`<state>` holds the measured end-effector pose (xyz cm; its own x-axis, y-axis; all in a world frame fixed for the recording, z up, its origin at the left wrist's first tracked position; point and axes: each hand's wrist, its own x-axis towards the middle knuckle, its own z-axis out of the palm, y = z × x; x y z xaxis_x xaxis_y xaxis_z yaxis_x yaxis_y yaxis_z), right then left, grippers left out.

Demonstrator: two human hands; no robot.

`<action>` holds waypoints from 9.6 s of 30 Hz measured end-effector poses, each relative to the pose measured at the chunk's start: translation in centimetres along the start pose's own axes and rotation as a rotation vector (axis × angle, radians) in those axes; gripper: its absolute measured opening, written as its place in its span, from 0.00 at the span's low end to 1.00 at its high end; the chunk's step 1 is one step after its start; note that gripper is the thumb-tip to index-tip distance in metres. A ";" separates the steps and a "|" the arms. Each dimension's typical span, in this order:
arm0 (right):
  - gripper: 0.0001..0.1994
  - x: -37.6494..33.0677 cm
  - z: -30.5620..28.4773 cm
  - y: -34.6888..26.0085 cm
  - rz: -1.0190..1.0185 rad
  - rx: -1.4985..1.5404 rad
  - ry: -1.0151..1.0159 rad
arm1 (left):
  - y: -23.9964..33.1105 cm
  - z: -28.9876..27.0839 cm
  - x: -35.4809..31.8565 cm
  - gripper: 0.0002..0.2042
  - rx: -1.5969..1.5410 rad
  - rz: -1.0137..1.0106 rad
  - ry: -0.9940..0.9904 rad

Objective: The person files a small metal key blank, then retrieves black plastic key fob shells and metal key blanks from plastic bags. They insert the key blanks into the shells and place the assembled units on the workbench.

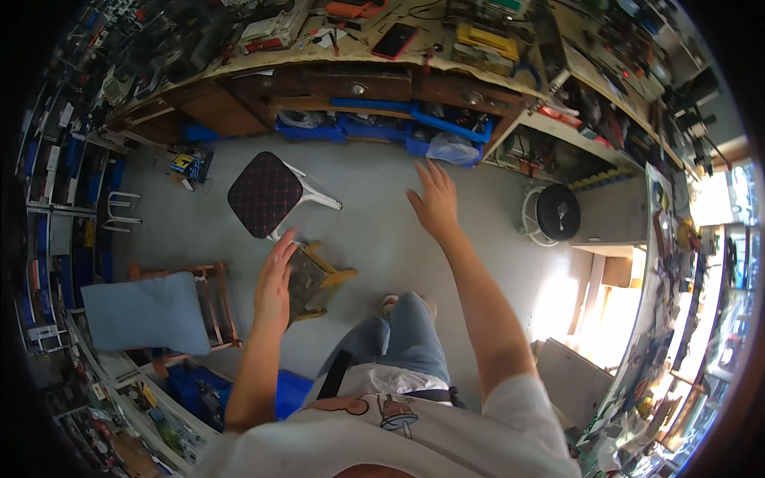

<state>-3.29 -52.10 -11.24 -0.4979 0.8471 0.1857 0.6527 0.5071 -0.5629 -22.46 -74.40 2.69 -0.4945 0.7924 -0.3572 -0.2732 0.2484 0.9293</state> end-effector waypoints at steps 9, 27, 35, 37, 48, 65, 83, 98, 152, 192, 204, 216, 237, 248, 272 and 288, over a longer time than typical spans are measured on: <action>0.26 35.8 18.4 6.5 -0.026 -0.467 -0.088 | 1.4 -4.3 16.2 0.26 0.008 -0.050 0.357; 0.10 31.1 14.9 4.6 0.606 0.158 -0.511 | -3.1 2.6 51.9 0.08 1.227 0.284 -0.169; 0.13 33.8 21.5 7.2 0.356 -0.078 -0.273 | -5.2 0.0 55.0 0.09 1.270 0.569 -0.031; 0.14 33.9 21.7 6.6 0.262 -0.210 -0.234 | -5.5 -0.1 53.7 0.08 1.065 0.559 -0.027; 0.06 35.6 18.9 9.4 0.287 0.055 -0.198 | -10.4 2.8 41.4 0.07 -0.099 -0.289 0.134; 0.09 34.5 10.4 -0.1 0.147 0.286 -0.235 | -5.5 8.8 47.8 0.17 -1.346 -0.659 0.060; 0.09 36.1 16.1 7.5 0.576 0.326 -0.356 | -12.6 5.1 45.1 0.10 -0.637 -0.711 0.167; 0.04 23.8 13.7 3.6 0.418 0.625 -0.691 | -11.5 3.0 49.8 0.13 -0.612 -0.824 0.597; 0.10 -125.7 -25.4 -36.7 2.206 -0.062 2.200 | -39.4 38.0 -70.8 0.23 1.183 -1.082 -2.136; 0.07 -47.1 -9.5 12.7 1.001 0.255 -0.260 | -36.6 -18.8 1.6 0.34 1.999 -0.312 -0.236; 0.07 -58.7 -10.3 18.2 1.225 -0.186 -0.297 | -59.8 -14.0 20.7 0.30 2.883 -0.016 -1.623; 0.11 -67.7 -24.8 31.8 1.419 0.173 0.062 | -57.6 5.1 19.7 0.18 2.555 0.356 -1.505; 0.16 -60.2 -43.2 56.0 1.818 -0.218 1.051 | -61.4 75.6 10.1 0.23 2.375 0.311 -1.931; 0.13 -58.2 -44.9 55.3 1.834 0.432 1.526 | -36.5 96.6 -19.0 0.05 0.895 0.543 -2.172; 0.11 -99.7 -39.8 -13.3 1.347 -0.541 2.916 | -56.9 103.7 -30.4 0.30 0.971 1.958 -1.479; 0.31 -126.0 -32.1 -15.1 3.563 -0.812 0.864 | -36.7 88.7 -43.4 0.24 1.079 1.521 -1.423</action>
<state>67.92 -161.44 -0.25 0.0863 -0.9053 0.4158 -0.9955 -0.0624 0.0709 82.19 -68.48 -7.65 0.9470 0.2517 0.1995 0.2034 -0.9507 0.2339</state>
